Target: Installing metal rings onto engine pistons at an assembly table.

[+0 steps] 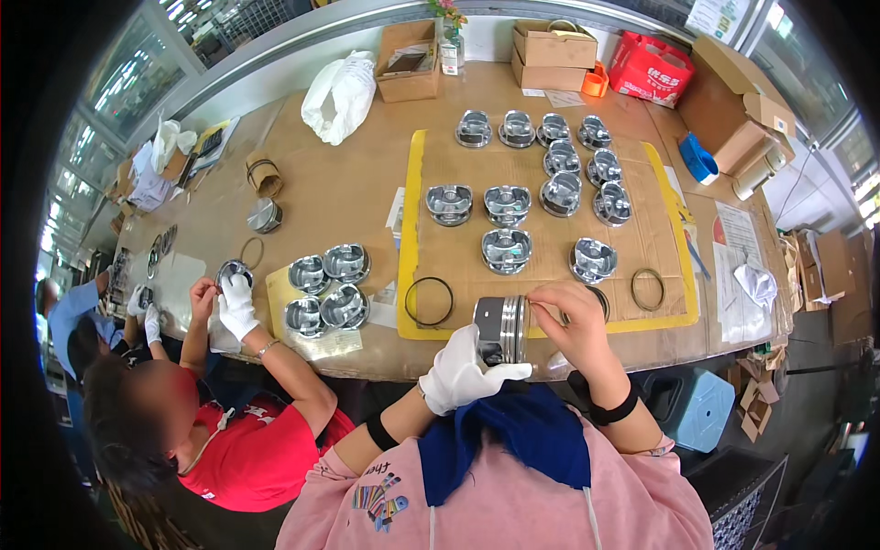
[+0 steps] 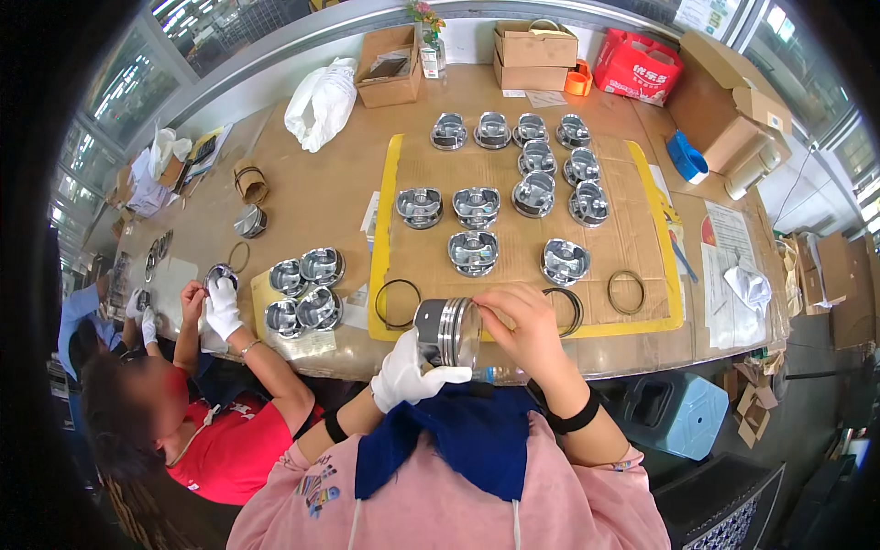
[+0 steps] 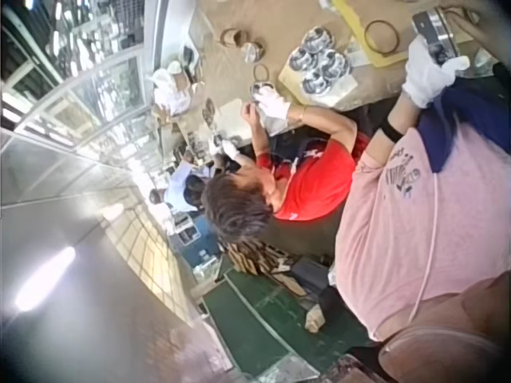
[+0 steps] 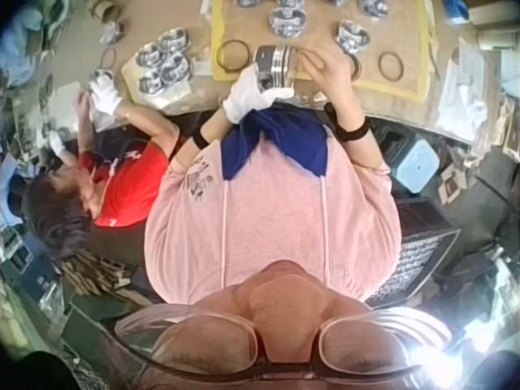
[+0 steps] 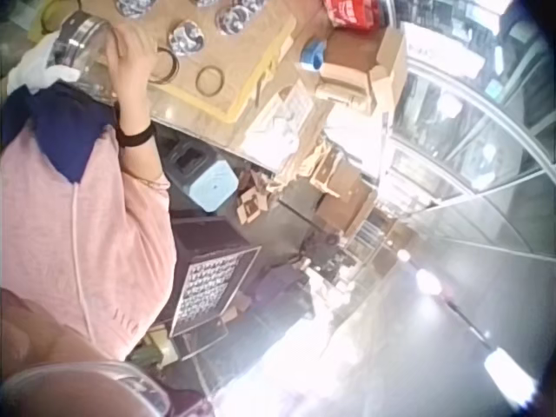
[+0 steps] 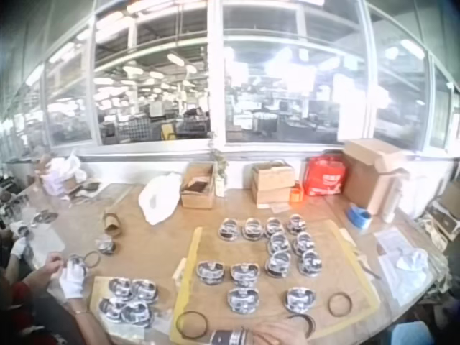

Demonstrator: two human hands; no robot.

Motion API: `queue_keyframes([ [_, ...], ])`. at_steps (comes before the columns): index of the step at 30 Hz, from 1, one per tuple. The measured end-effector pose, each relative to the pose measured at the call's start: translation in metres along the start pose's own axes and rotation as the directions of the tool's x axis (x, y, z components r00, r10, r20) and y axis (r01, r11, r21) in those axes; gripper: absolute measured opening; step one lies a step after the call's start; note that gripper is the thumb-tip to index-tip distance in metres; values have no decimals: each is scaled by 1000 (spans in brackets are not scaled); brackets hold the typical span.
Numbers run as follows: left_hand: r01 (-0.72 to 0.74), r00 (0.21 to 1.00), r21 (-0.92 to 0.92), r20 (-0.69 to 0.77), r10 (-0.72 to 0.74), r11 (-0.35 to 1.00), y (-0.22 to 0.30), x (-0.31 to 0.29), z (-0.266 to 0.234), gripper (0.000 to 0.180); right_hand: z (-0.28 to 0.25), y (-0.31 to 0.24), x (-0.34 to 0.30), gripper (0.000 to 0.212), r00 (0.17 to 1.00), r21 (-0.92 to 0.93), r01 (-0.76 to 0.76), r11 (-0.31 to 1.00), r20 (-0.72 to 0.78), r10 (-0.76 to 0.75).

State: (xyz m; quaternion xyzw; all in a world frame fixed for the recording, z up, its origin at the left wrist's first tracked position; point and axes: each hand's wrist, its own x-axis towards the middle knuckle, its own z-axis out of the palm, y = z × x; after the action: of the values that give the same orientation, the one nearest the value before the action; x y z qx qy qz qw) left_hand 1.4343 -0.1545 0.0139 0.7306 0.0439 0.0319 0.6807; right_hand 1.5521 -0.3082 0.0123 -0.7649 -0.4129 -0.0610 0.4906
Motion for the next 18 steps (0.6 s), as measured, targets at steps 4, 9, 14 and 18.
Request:
queue_keyframes([
  [4,12,996,10,85,-12,1000,12,-2,-3,43,-2,10,-6,16,988,165,-151,975,48,145],
  [9,2,982,-10,190,0,1000,14,-2,-5,49,-7,15,-5,13,980,235,-186,954,106,165],
  [14,-22,967,0,255,21,1000,15,1,-5,53,-11,18,-3,15,988,240,-61,969,151,25],
  [18,-46,957,45,287,31,998,13,4,-6,50,-16,17,1,20,978,282,-28,959,207,-32],
])
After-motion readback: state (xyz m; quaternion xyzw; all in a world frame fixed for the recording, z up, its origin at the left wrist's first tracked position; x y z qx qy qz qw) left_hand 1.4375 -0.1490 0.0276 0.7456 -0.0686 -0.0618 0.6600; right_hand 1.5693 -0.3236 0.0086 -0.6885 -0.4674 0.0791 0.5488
